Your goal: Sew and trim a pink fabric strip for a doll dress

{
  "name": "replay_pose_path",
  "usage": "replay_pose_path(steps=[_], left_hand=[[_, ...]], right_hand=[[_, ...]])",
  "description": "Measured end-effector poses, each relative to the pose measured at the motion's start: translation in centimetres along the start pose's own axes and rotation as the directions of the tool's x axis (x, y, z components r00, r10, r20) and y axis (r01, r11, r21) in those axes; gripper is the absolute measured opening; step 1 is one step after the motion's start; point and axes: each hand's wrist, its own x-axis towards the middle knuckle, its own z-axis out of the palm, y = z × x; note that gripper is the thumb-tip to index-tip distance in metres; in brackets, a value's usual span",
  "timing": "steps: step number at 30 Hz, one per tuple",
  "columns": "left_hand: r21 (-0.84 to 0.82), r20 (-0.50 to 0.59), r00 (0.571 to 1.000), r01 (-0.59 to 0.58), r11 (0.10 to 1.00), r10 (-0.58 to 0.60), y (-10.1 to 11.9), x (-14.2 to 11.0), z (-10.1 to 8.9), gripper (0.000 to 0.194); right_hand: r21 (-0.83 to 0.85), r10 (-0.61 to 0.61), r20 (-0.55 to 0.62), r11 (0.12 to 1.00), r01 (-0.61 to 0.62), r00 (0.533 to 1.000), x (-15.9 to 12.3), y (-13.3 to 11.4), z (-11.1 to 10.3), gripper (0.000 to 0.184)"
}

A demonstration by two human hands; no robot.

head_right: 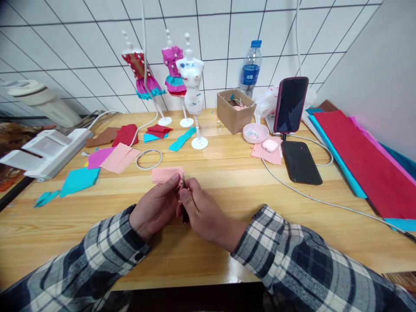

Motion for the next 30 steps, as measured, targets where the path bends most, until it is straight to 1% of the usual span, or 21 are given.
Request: replay_pose_path(steps=[8,12,16,21,30], left_hand=[[-0.007,-0.011,1.0,0.022,1.0,-0.022,-0.1,-0.11,-0.07,0.032],[0.007,0.015,1.0,0.012,1.0,-0.012,-0.09,-0.03,-0.04,0.033],[-0.013,-0.009,1.0,0.014,1.0,-0.014,-0.08,0.01,0.02,0.031],[-0.034,-0.033,0.999,0.009,0.999,-0.01,-0.02,-0.06,0.22,0.03],[-0.011,-0.021,1.0,-0.014,1.0,0.014,-0.19,0.17,0.04,0.03]], right_hand=[[-0.042,0.033,0.019,0.999,-0.032,0.999,-0.1,-0.19,-0.05,0.031],[-0.021,0.03,0.004,0.999,-0.03,1.0,-0.09,-0.18,-0.01,0.03],[-0.013,0.04,0.0,0.999,-0.04,0.999,-0.04,-0.15,0.01,0.029],[-0.028,0.027,-0.004,0.999,-0.027,1.0,-0.03,-0.11,0.01,0.028],[-0.073,0.002,-0.036,0.997,-0.004,0.999,-0.05,0.11,0.24,0.027]])
